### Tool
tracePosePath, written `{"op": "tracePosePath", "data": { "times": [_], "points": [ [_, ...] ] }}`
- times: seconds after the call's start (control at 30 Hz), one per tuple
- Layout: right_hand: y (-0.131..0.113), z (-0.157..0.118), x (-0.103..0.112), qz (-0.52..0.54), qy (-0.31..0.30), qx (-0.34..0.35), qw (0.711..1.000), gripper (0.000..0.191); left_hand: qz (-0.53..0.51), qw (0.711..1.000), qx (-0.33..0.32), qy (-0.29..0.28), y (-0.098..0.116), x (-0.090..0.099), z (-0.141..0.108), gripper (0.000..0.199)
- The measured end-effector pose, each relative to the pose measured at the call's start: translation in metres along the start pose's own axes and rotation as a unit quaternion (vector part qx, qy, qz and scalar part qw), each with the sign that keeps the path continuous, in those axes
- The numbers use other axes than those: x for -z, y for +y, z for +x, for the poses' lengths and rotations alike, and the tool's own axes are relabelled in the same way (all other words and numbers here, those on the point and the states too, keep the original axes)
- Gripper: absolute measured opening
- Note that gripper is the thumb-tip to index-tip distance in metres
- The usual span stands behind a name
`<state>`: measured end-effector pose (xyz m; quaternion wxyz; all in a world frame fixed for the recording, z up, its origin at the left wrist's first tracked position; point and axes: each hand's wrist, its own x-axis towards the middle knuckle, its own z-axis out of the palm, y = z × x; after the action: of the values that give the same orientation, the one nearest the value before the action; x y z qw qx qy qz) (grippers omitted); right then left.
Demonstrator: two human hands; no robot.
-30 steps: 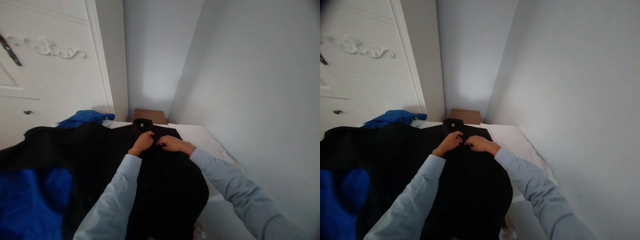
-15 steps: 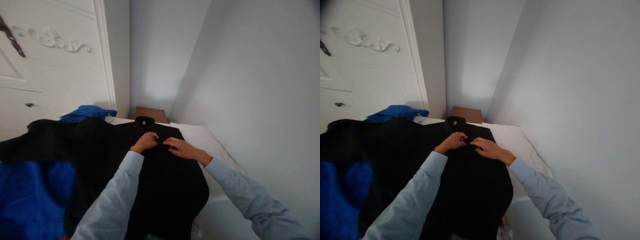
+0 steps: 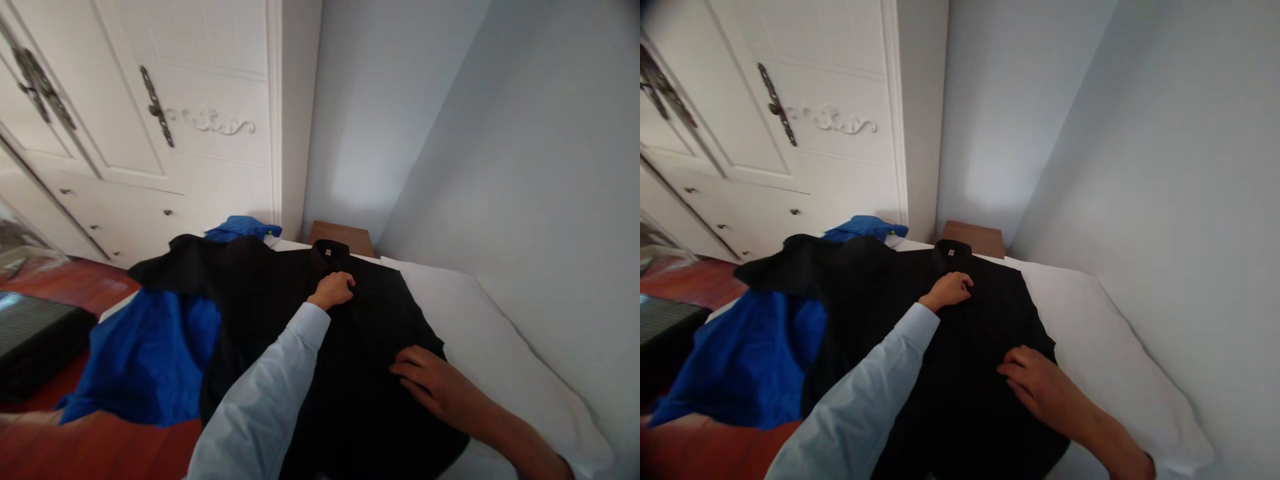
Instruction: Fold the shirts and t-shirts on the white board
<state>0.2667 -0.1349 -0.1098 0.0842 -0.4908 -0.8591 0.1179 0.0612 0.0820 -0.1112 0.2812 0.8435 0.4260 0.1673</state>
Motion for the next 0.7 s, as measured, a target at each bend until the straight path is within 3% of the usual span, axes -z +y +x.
{"op": "tracePosePath", "data": {
  "times": [0.2,0.37,0.47,0.53,0.6,0.63,0.7],
  "points": [
    [0.009,0.002,-0.018,0.01,0.072,0.004,0.997,0.026,0.028,1.0,-0.002,0.012,0.007,0.002,-0.009,0.03],
    [0.015,0.005,-0.029,-0.003,0.129,0.032,0.991,0.022,0.06,0.996,-0.038,0.059,0.007,0.033,-0.041,0.039],
    [0.017,0.004,-0.033,-0.014,0.165,0.049,0.985,0.021,0.081,0.986,-0.044,0.138,-0.013,0.074,-0.071,0.039],
    [0.019,0.003,-0.035,-0.019,0.193,0.058,0.979,0.021,0.087,0.967,-0.02,0.237,-0.038,0.111,-0.092,0.036],
    [0.021,0.003,-0.037,-0.02,0.222,0.071,0.972,0.021,0.072,0.942,0.092,0.314,-0.069,0.154,-0.113,0.036],
    [0.022,0.003,-0.039,-0.02,0.235,0.075,0.969,0.021,0.075,0.923,0.175,0.334,-0.085,0.176,-0.124,0.037],
    [0.024,0.004,-0.041,-0.027,0.252,0.081,0.964,0.022,0.096,0.887,0.268,0.365,-0.116,0.215,-0.145,0.043]
  ]
}}
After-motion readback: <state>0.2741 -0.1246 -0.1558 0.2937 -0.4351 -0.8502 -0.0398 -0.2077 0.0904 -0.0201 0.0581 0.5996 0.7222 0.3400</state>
